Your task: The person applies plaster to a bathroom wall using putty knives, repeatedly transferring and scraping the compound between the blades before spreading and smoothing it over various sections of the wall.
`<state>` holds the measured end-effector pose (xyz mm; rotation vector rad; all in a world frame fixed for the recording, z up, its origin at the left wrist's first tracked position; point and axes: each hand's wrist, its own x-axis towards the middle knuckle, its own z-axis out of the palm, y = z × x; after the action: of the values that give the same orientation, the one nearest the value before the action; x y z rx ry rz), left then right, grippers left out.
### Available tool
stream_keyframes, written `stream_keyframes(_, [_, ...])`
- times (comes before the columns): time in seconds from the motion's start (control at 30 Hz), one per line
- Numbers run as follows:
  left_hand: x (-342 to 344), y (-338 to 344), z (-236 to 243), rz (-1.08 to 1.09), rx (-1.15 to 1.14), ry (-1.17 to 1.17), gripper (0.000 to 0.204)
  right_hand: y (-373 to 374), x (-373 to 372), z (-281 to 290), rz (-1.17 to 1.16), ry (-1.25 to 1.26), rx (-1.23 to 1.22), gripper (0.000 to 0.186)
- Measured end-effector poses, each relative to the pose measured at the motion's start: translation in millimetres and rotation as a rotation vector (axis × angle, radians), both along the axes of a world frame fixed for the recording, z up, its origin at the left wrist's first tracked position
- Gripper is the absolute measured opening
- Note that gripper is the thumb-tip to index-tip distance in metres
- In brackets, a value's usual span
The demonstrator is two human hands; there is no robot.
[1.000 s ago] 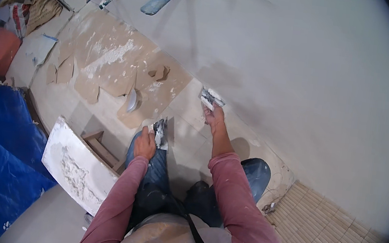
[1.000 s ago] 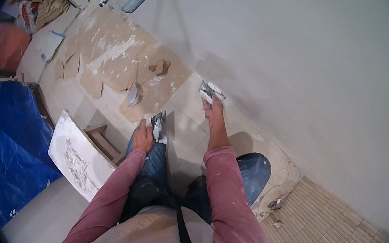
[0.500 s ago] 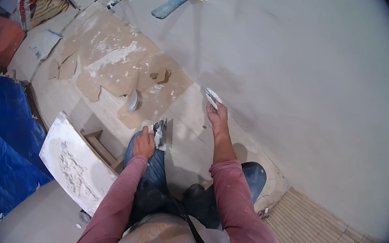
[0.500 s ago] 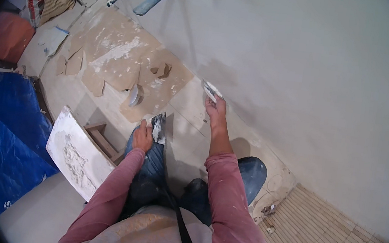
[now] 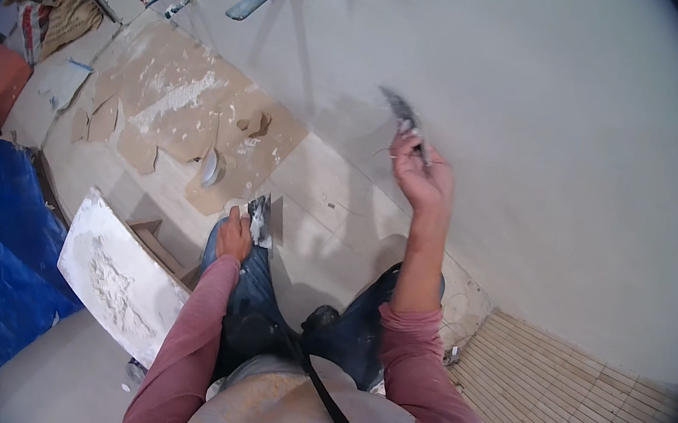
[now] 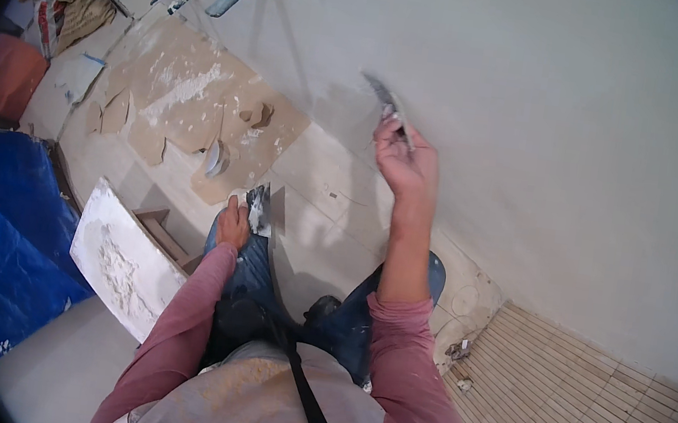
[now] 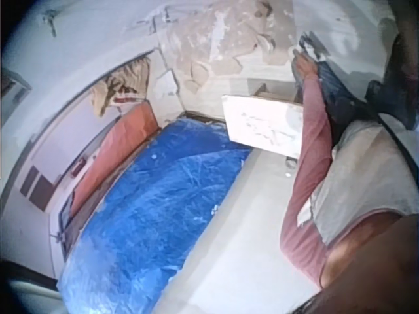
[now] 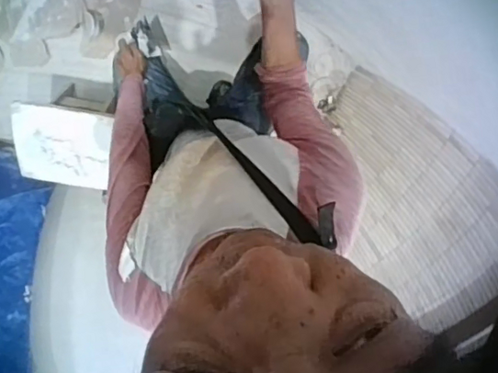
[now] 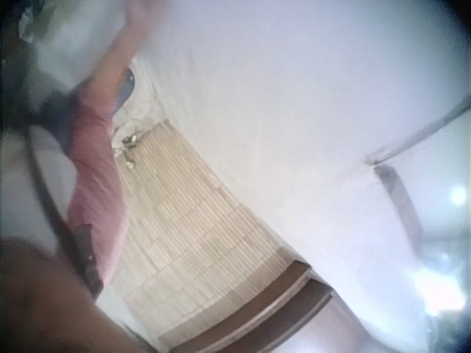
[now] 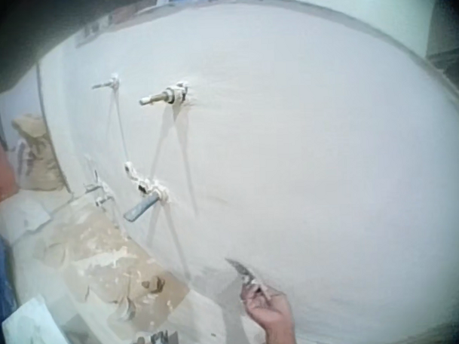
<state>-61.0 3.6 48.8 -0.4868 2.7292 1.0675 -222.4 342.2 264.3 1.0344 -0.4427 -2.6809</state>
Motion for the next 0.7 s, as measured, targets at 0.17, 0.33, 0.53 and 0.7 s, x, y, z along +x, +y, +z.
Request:
stream_keyframes(0.17, [1.9, -2.3, 0.2, 0.027, 0.003, -0.039, 0.029, -25.8, 52.8, 23.4, -0.031, 0.367, 0.573, 0.030])
stream_keyframes(0.33, [-3.4, -6.2, 3.1, 0.007, 0.013, -0.065, 0.029, -51.2, 67.3, -144.1, 0.216, 0.042, 0.759, 0.023])
stream_keyframes(0.53, [-7.1, -15.5, -1.2, -0.023, -0.002, -0.082, 0.028, -66.7, 25.5, -284.1, 0.217, -0.167, 0.726, 0.024])
stream_keyframes(0.7, [-3.6, -20.2, -0.3, -0.016, 0.003, -0.076, 0.028, -72.1, 0.5, -318.8, 0.221, -0.244, 0.746, 0.020])
